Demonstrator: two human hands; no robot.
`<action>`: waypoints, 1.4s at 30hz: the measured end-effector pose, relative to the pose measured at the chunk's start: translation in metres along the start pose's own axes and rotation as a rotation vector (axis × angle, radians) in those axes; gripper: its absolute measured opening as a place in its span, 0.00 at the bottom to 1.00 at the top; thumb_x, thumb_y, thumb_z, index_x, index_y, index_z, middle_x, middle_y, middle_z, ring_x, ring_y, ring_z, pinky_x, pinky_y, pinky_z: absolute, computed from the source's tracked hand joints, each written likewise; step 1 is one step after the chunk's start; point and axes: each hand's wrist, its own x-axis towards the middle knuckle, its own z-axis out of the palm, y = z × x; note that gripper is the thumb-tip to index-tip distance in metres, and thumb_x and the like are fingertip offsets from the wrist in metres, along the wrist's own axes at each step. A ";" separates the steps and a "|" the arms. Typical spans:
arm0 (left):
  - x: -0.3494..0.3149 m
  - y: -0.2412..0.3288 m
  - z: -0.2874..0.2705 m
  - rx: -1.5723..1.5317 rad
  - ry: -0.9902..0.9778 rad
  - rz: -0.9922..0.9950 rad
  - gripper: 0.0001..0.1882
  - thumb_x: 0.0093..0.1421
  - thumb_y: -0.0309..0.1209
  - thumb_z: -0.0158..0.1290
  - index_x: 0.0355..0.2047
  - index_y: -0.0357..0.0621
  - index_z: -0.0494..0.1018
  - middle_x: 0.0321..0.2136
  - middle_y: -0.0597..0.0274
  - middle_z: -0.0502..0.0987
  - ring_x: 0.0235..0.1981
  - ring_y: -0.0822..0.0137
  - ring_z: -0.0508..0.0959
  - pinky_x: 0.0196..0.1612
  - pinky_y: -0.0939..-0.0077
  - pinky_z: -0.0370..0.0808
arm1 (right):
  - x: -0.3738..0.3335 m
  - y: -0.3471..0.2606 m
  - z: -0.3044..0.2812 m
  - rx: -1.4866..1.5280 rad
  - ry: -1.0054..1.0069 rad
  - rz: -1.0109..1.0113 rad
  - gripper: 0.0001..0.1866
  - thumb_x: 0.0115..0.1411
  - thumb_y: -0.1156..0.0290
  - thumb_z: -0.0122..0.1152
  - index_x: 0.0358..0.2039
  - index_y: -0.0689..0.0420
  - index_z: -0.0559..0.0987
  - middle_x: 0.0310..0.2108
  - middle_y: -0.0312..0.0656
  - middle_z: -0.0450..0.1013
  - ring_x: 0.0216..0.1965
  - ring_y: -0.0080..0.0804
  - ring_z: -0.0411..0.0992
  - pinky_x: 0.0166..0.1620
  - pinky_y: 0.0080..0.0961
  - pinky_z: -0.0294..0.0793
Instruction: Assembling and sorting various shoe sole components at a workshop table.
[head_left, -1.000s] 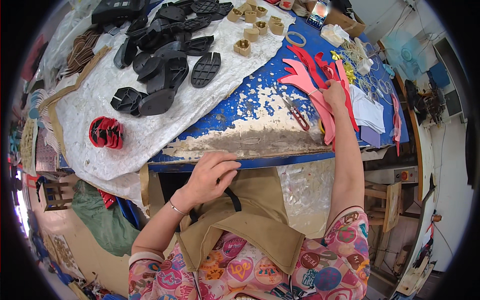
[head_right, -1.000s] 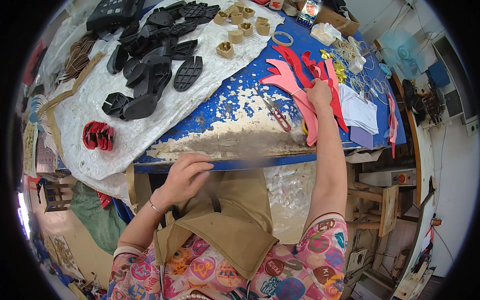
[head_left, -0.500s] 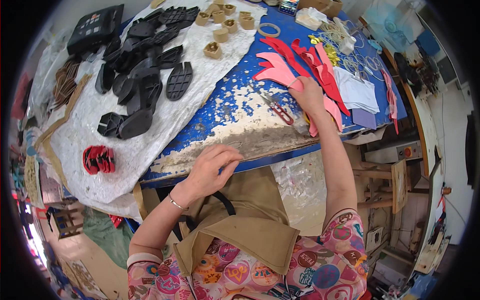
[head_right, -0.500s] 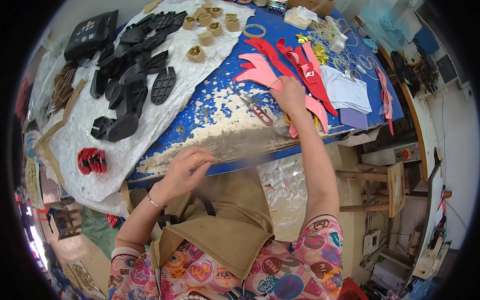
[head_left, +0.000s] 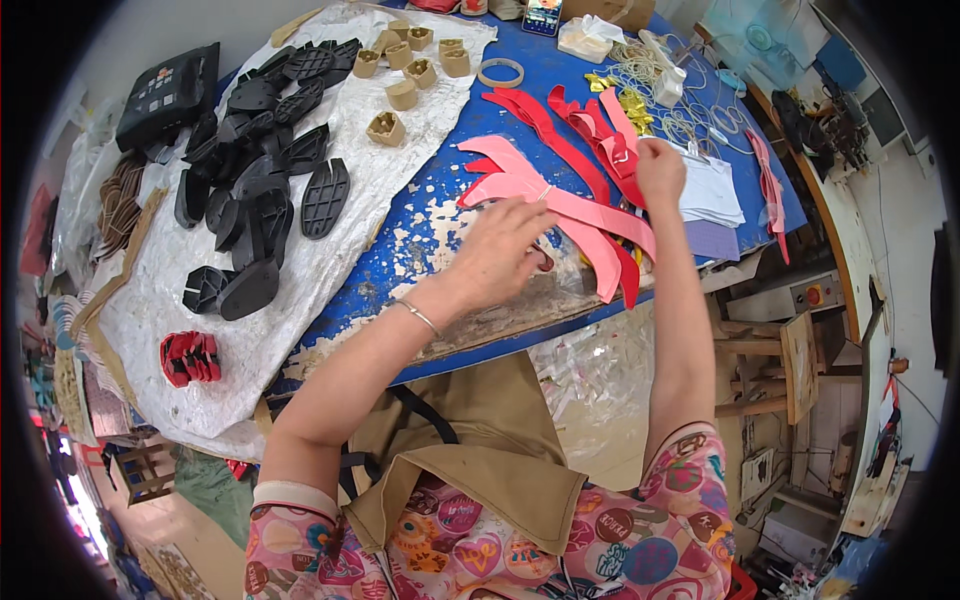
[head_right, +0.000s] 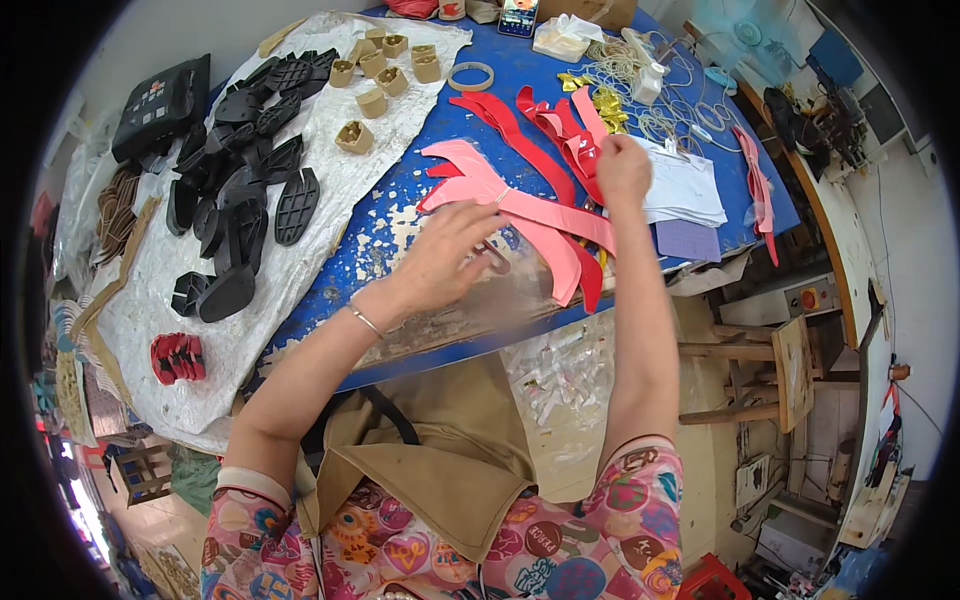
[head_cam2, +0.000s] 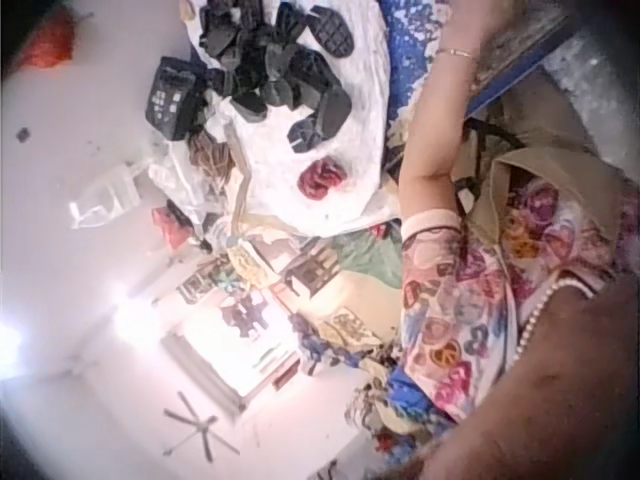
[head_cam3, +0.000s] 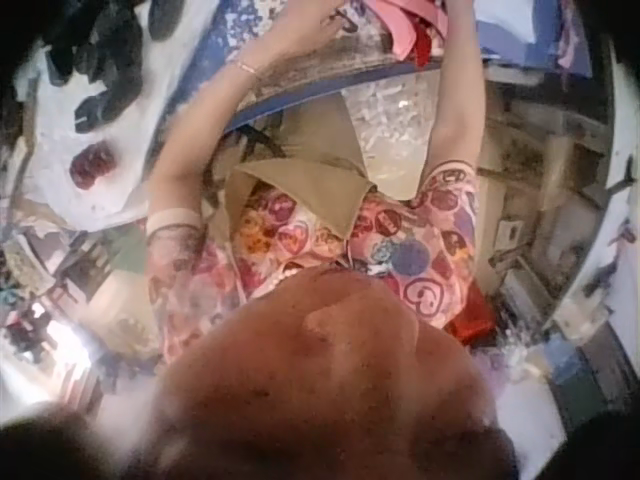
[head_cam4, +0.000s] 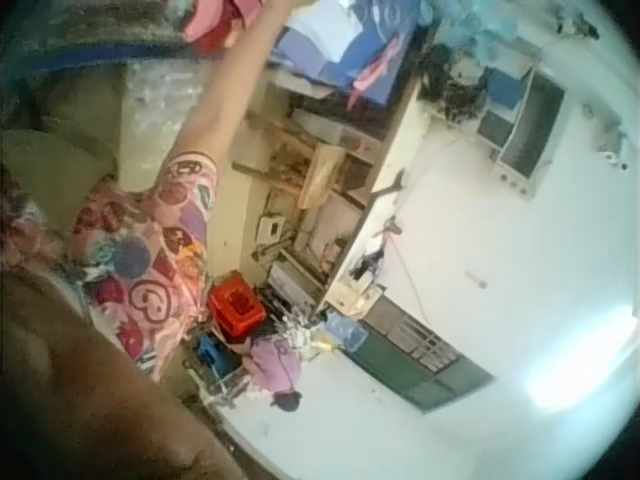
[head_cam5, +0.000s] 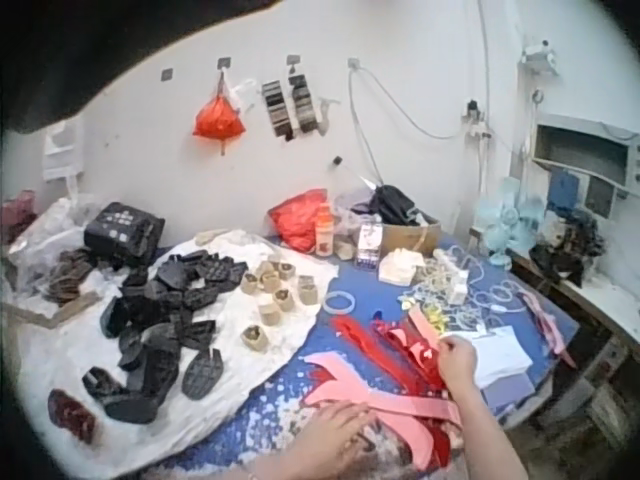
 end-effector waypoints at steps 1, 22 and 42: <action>0.000 -0.001 0.012 0.004 -0.029 0.011 0.22 0.51 0.28 0.51 0.48 0.44 0.66 0.50 0.51 0.65 0.55 0.50 0.61 0.57 0.58 0.57 | 0.017 0.006 0.000 -0.121 -0.068 0.097 0.13 0.51 0.59 0.57 0.31 0.54 0.80 0.33 0.46 0.76 0.36 0.43 0.74 0.39 0.36 0.72; -0.023 0.019 -0.003 -0.239 -0.020 -0.112 0.12 0.52 0.24 0.51 0.38 0.44 0.72 0.44 0.53 0.70 0.47 0.53 0.70 0.50 0.64 0.66 | 0.105 0.029 -0.020 1.003 -0.129 0.259 0.11 0.47 0.73 0.67 0.32 0.58 0.78 0.29 0.34 0.75 0.29 0.20 0.71 0.36 0.18 0.67; -0.045 0.027 -0.034 -1.389 0.346 -0.694 0.28 0.61 0.32 0.47 0.58 0.35 0.51 0.46 0.50 0.70 0.45 0.65 0.72 0.49 0.71 0.68 | -0.169 -0.149 -0.077 0.063 -0.510 -0.904 0.11 0.51 0.73 0.60 0.37 0.56 0.76 0.29 0.44 0.73 0.29 0.38 0.74 0.30 0.27 0.72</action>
